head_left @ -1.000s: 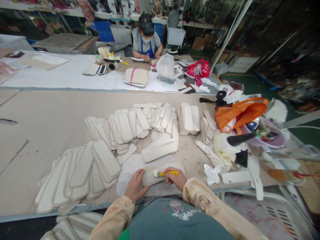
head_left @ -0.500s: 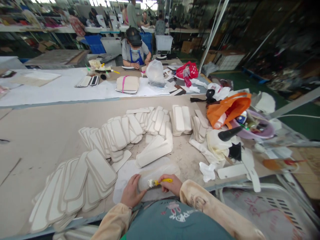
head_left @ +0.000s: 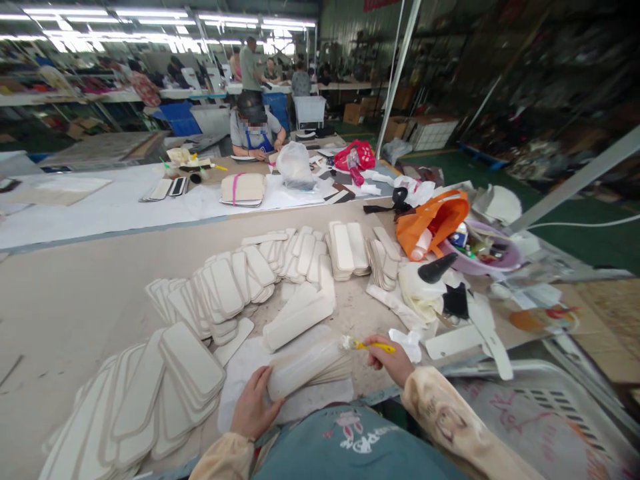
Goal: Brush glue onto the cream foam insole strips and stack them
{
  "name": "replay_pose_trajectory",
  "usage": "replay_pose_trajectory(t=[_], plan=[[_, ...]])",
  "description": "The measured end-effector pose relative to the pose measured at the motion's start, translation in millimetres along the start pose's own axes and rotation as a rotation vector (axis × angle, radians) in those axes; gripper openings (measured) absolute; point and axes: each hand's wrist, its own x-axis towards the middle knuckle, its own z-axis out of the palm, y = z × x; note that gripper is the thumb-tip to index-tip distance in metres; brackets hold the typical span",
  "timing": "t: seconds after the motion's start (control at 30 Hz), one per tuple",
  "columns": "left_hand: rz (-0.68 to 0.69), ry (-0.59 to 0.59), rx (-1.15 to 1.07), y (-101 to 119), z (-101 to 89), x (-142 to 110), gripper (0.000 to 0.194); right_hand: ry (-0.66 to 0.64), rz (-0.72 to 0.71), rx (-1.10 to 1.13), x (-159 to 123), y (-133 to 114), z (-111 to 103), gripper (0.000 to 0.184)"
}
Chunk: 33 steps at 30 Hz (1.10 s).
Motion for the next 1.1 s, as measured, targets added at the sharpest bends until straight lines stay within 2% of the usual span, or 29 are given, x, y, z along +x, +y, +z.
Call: replay_pose_trajectory(t=[0.1, 0.17, 0.23, 0.3, 0.33, 0.43, 0.53, 0.63, 0.77, 0.97, 1.1], plan=[[-0.004, 0.031, 0.039, -3, -8.0, 1, 0.062, 0.042, -0.056, 0.074, -12, 2, -2, 0.028], [-0.003, 0.094, 0.065, -5, -15.1, 11, 0.056, 0.095, -0.086, 0.113, -19, 5, -4, 0.029], [0.029, 0.156, 0.098, -7, -22.5, 30, 0.047, 0.157, -0.116, 0.146, -24, 9, -7, 0.031], [0.089, 0.162, 0.151, -7, -28.8, 56, 0.042, 0.214, -0.136, 0.172, -28, 12, -9, 0.031], [0.113, 0.123, 0.195, -5, -31.3, 70, 0.041, 0.233, -0.142, 0.181, -30, 14, -10, 0.031], [0.145, -0.1, 0.34, 4, -34.8, 109, 0.045, 0.274, -0.167, 0.207, -34, 19, -11, 0.031], [0.17, -0.263, 0.399, 14, -33.2, 134, 0.053, 0.286, -0.179, 0.236, -38, 25, -11, 0.032], [0.173, -0.358, 0.425, 18, -30.1, 142, 0.056, 0.317, -0.193, 0.279, -43, 31, -10, 0.034], [0.169, -0.442, 0.449, 17, -30.0, 141, 0.05, 0.338, -0.174, 0.28, -47, 35, -9, 0.036], [0.146, -0.482, 0.449, 18, -34.4, 142, 0.055, 0.299, -0.14, 0.256, -46, 35, 1, 0.035], [0.152, -0.482, 0.435, 19, -37.1, 145, 0.053, 0.343, -0.17, 0.266, -41, 36, 8, 0.035]])
